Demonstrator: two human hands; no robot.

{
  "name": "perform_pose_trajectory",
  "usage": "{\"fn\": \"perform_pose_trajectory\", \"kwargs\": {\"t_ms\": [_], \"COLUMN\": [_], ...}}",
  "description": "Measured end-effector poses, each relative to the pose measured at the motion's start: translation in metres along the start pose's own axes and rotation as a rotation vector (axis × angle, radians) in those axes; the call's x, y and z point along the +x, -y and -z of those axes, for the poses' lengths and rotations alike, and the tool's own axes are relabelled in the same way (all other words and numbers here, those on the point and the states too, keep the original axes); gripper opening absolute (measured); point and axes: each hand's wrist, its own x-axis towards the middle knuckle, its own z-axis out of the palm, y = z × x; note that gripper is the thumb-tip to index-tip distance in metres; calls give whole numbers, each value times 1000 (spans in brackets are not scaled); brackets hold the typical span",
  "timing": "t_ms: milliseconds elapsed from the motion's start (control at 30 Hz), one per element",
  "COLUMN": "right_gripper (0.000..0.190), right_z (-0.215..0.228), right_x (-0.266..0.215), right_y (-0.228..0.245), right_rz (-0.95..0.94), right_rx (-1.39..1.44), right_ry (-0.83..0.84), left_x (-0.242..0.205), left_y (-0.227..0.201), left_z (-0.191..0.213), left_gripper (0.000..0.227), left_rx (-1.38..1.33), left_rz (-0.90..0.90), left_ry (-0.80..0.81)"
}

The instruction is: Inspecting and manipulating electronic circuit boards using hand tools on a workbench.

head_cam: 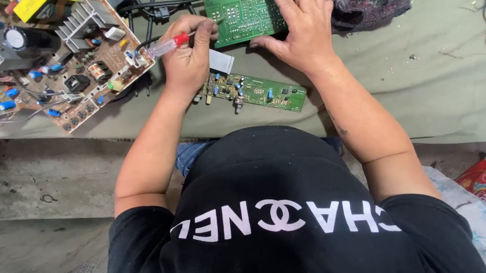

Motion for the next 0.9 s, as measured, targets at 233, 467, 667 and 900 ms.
{"fn": "perform_pose_trajectory", "kwargs": {"t_ms": [233,467,667,900], "right_gripper": [88,89,88,87], "right_z": [-5,-5,-4,-5], "right_x": [-3,-3,-4,-3], "right_y": [-3,-4,-3,-3], "right_rz": [-15,-9,-2,2], "right_rx": [-10,-13,-13,0], "right_ry": [9,8,6,-3], "left_x": [-1,1,-4,-3], "left_y": [3,-1,4,3], "left_z": [-1,0,1,2], "left_gripper": [27,24,22,24], "left_rx": [-7,46,24,67], "left_rz": [1,-16,22,-28], "left_ry": [-32,5,20,23]}}
